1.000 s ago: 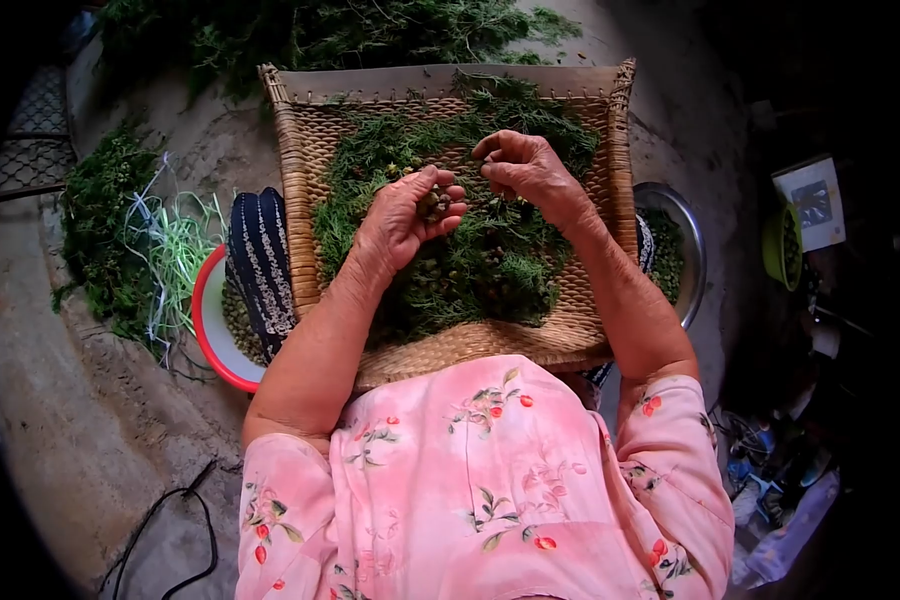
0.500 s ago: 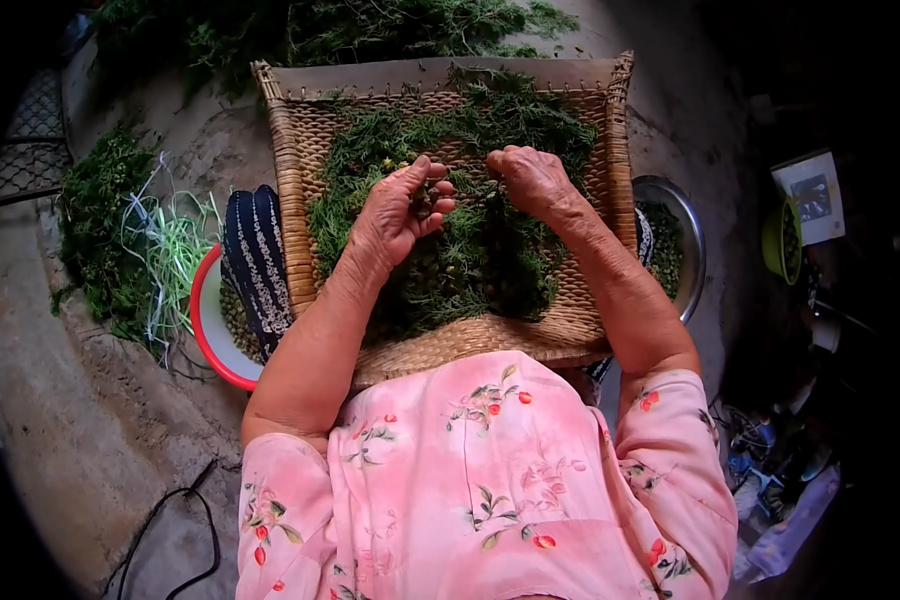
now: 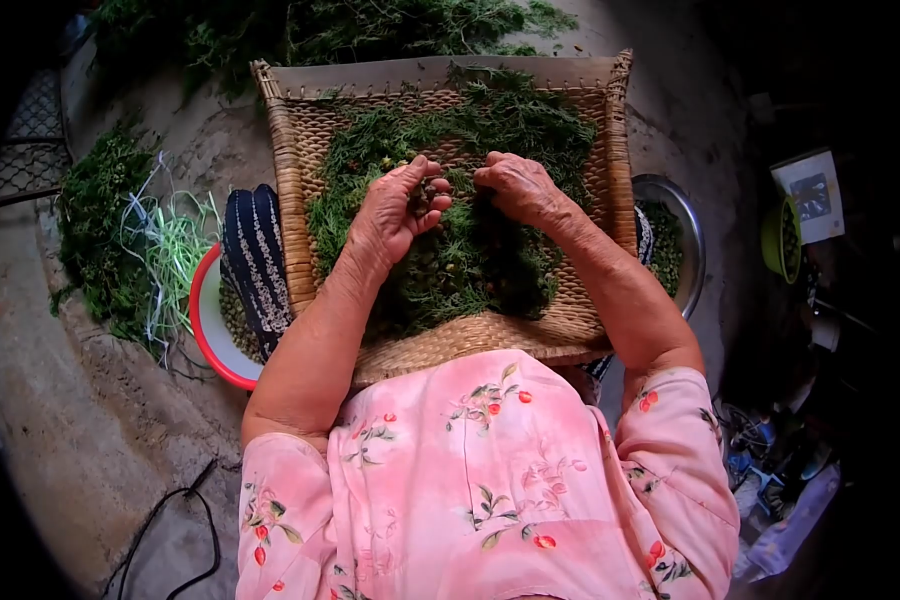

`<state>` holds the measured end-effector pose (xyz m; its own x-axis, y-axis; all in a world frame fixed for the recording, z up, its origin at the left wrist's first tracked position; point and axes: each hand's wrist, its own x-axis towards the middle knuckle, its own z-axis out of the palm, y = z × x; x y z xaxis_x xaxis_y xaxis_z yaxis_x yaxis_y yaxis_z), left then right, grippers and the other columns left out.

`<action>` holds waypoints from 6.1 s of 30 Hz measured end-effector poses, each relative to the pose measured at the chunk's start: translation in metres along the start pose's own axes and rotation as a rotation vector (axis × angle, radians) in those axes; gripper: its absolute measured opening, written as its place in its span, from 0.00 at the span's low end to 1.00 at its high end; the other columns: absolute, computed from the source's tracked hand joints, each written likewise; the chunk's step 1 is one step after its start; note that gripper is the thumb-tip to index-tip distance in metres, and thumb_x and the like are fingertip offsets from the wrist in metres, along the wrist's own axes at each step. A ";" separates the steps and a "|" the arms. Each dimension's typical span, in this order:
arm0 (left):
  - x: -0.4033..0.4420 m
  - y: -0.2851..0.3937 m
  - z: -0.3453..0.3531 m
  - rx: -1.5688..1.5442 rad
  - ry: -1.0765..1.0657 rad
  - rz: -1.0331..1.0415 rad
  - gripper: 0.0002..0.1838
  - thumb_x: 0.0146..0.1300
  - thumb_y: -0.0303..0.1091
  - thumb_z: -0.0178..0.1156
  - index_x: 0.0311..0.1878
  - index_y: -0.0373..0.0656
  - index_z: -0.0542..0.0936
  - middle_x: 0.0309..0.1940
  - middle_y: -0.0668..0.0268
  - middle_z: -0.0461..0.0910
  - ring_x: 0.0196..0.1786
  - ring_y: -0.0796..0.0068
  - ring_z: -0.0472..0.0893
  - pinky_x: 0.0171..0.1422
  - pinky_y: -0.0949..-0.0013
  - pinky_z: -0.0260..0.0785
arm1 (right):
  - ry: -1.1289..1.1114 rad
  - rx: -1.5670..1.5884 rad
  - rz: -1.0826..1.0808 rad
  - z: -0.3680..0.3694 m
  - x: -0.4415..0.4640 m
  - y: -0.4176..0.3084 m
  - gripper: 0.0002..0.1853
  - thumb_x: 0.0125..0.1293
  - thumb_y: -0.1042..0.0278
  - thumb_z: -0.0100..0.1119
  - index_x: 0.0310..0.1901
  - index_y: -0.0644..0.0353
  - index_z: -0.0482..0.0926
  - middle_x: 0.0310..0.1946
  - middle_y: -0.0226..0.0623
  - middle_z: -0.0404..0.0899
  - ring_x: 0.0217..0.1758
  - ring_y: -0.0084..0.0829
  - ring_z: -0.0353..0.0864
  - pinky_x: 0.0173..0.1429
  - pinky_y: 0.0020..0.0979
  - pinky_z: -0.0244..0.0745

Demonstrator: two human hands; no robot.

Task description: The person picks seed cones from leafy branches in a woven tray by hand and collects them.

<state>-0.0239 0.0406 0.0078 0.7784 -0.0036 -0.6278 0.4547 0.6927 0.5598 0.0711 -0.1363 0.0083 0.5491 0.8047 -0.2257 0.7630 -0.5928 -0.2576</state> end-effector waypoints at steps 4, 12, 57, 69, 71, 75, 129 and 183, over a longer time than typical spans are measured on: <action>0.000 0.000 0.000 -0.025 -0.003 -0.003 0.15 0.64 0.44 0.55 0.43 0.41 0.75 0.29 0.66 0.79 0.27 0.78 0.80 0.24 0.77 0.75 | -0.005 0.069 0.063 -0.006 -0.001 -0.001 0.11 0.53 0.78 0.53 0.38 0.55 0.78 0.38 0.41 0.75 0.44 0.44 0.75 0.45 0.38 0.73; 0.004 -0.003 -0.001 -0.030 -0.042 -0.013 0.17 0.64 0.45 0.54 0.44 0.39 0.75 0.33 0.61 0.78 0.34 0.70 0.81 0.36 0.68 0.79 | 0.290 0.400 0.119 -0.018 0.000 0.012 0.08 0.54 0.75 0.60 0.38 0.60 0.77 0.31 0.36 0.78 0.33 0.29 0.78 0.37 0.28 0.74; 0.004 -0.010 0.004 -0.160 -0.114 -0.032 0.26 0.65 0.56 0.46 0.42 0.38 0.75 0.38 0.61 0.75 0.44 0.66 0.77 0.47 0.57 0.78 | 0.250 0.319 -0.109 -0.019 -0.007 -0.038 0.24 0.46 0.71 0.65 0.50 0.50 0.76 0.33 0.34 0.69 0.39 0.35 0.74 0.43 0.34 0.71; 0.008 -0.008 -0.003 -0.165 -0.068 -0.004 0.19 0.62 0.48 0.55 0.42 0.38 0.74 0.33 0.60 0.77 0.34 0.69 0.80 0.36 0.68 0.79 | 0.591 0.023 0.102 -0.036 -0.014 0.005 0.14 0.55 0.70 0.61 0.44 0.58 0.74 0.35 0.39 0.75 0.38 0.44 0.77 0.41 0.37 0.74; 0.008 -0.007 -0.002 -0.157 -0.070 -0.006 0.19 0.62 0.47 0.56 0.42 0.38 0.74 0.33 0.60 0.77 0.34 0.69 0.80 0.36 0.69 0.79 | 0.529 -0.019 0.124 -0.037 -0.016 0.010 0.14 0.54 0.71 0.61 0.44 0.58 0.74 0.35 0.39 0.76 0.39 0.44 0.77 0.41 0.38 0.73; 0.008 -0.007 -0.005 -0.132 -0.076 -0.012 0.17 0.62 0.45 0.57 0.41 0.39 0.74 0.31 0.62 0.78 0.33 0.71 0.80 0.35 0.70 0.79 | -0.176 0.113 0.056 -0.036 -0.022 0.001 0.08 0.54 0.71 0.60 0.35 0.62 0.74 0.26 0.41 0.78 0.31 0.41 0.79 0.33 0.37 0.74; 0.008 -0.006 -0.003 -0.103 0.018 0.022 0.14 0.64 0.41 0.55 0.42 0.39 0.74 0.31 0.62 0.78 0.31 0.73 0.80 0.34 0.71 0.78 | 0.301 0.248 0.266 -0.008 -0.006 0.019 0.07 0.55 0.74 0.52 0.37 0.58 0.75 0.36 0.46 0.74 0.41 0.49 0.75 0.43 0.44 0.72; 0.005 0.025 -0.019 -0.277 0.064 0.112 0.16 0.63 0.46 0.56 0.43 0.42 0.76 0.33 0.63 0.78 0.32 0.72 0.80 0.23 0.79 0.72 | 0.254 0.490 0.136 0.017 0.007 -0.001 0.11 0.55 0.75 0.52 0.41 0.60 0.77 0.38 0.49 0.76 0.44 0.49 0.76 0.47 0.40 0.71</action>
<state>-0.0167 0.0712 0.0083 0.7843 0.1231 -0.6081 0.2253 0.8567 0.4640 0.0683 -0.1305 -0.0090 0.7426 0.6660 -0.0698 0.4651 -0.5879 -0.6618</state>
